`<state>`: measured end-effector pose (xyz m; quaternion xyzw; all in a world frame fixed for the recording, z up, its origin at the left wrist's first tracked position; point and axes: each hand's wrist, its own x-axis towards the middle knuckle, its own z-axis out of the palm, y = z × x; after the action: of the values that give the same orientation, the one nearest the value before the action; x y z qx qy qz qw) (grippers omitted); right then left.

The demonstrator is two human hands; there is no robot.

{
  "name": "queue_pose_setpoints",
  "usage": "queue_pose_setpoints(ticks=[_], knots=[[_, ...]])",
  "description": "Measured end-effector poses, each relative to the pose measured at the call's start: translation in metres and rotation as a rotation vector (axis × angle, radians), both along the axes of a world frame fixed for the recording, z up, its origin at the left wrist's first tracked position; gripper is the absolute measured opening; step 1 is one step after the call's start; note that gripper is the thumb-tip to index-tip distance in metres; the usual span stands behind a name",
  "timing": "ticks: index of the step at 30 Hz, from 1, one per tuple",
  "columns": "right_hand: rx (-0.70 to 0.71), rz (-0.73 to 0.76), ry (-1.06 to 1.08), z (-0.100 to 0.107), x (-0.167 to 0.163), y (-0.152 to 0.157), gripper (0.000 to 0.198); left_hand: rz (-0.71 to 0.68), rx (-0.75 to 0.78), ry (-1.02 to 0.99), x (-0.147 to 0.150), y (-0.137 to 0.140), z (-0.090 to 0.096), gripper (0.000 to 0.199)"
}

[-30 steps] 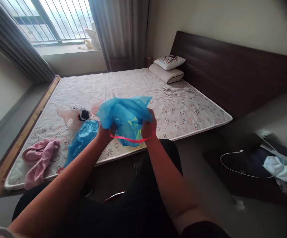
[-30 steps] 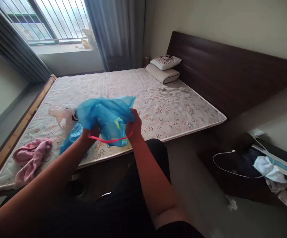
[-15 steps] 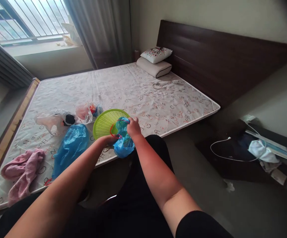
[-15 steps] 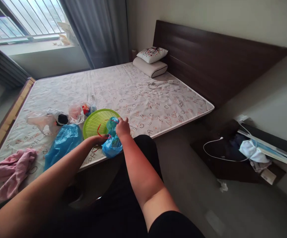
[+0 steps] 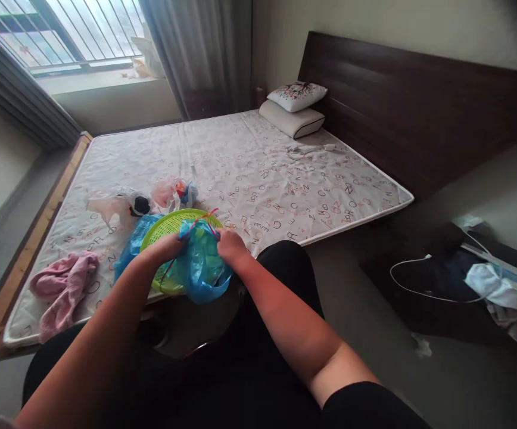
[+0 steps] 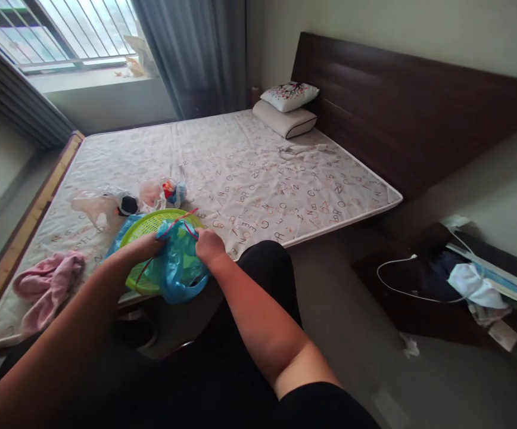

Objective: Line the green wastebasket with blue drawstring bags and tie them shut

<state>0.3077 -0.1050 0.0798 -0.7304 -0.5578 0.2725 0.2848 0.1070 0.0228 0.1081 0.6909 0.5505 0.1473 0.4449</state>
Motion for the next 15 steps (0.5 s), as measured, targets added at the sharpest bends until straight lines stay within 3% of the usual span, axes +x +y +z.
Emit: queue_pose_setpoints(ticks=[3,6,9,12,15], knots=[[-0.034,0.055,-0.045,-0.003,-0.016,-0.009,0.05,-0.099,0.251,0.244,-0.02,-0.009,0.015,0.025],[-0.068,0.05,-0.048,-0.009,-0.019,-0.01,0.051,-0.078,0.451,0.406,-0.039,-0.021,0.018,0.044],[-0.072,-0.019,0.06,-0.014,-0.012,-0.004,0.055,0.044,0.478,0.427,-0.06,-0.033,0.014,0.046],[-0.056,-0.178,0.227,-0.017,-0.002,0.003,0.055,0.211,0.47,0.35,-0.082,-0.038,0.008,0.048],[-0.013,-0.283,0.295,-0.019,0.009,0.005,0.047,0.371,0.369,0.218,-0.103,-0.037,-0.003,0.047]])
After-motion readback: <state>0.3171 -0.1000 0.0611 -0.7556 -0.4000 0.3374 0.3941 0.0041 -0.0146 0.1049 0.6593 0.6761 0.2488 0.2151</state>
